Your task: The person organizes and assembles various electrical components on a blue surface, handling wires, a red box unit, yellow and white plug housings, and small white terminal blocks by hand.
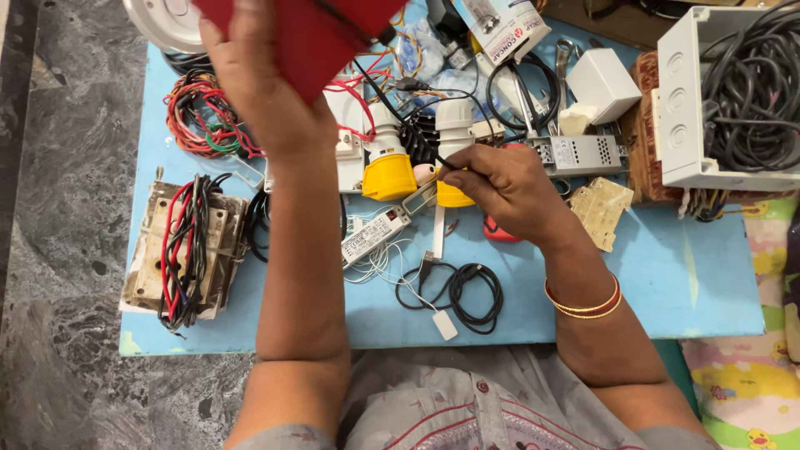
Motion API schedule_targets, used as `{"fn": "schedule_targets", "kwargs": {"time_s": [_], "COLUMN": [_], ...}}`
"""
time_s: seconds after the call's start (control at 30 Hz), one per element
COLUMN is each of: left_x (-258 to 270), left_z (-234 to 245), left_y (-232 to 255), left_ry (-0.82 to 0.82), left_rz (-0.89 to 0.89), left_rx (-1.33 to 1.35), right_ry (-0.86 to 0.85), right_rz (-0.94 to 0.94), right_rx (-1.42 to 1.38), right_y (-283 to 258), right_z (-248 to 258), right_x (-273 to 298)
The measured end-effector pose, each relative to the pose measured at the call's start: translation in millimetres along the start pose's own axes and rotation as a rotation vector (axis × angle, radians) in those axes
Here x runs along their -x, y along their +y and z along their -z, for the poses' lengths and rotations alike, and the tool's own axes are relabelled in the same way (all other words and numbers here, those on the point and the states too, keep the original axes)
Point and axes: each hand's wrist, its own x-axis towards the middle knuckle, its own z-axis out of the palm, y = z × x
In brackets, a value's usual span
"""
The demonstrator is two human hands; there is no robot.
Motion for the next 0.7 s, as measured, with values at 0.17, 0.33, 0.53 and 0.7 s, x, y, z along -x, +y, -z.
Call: {"fn": "schedule_targets", "kwargs": {"time_s": [0.17, 0.33, 0.53, 0.7], "left_x": [11, 2, 15, 15], "left_z": [-33, -46, -67, -64], "left_y": [-4, 19, 16, 18], "left_ry": [-0.168, -0.691, -1.132, -1.033], "left_rz": [-0.3, 0.225, 0.687, 0.712], "left_rx": [-0.716, -1.225, -0.954, -0.26], "right_ry": [0.075, 0.456, 0.513, 0.372], "right_rz": [0.031, 0.185, 0.112, 0.071], "right_rx": [-0.066, 0.203, 0.247, 0.017], "right_y": [5, 11, 29, 56], "right_z": [11, 20, 26, 0], "right_x": [2, 1, 5, 7]}}
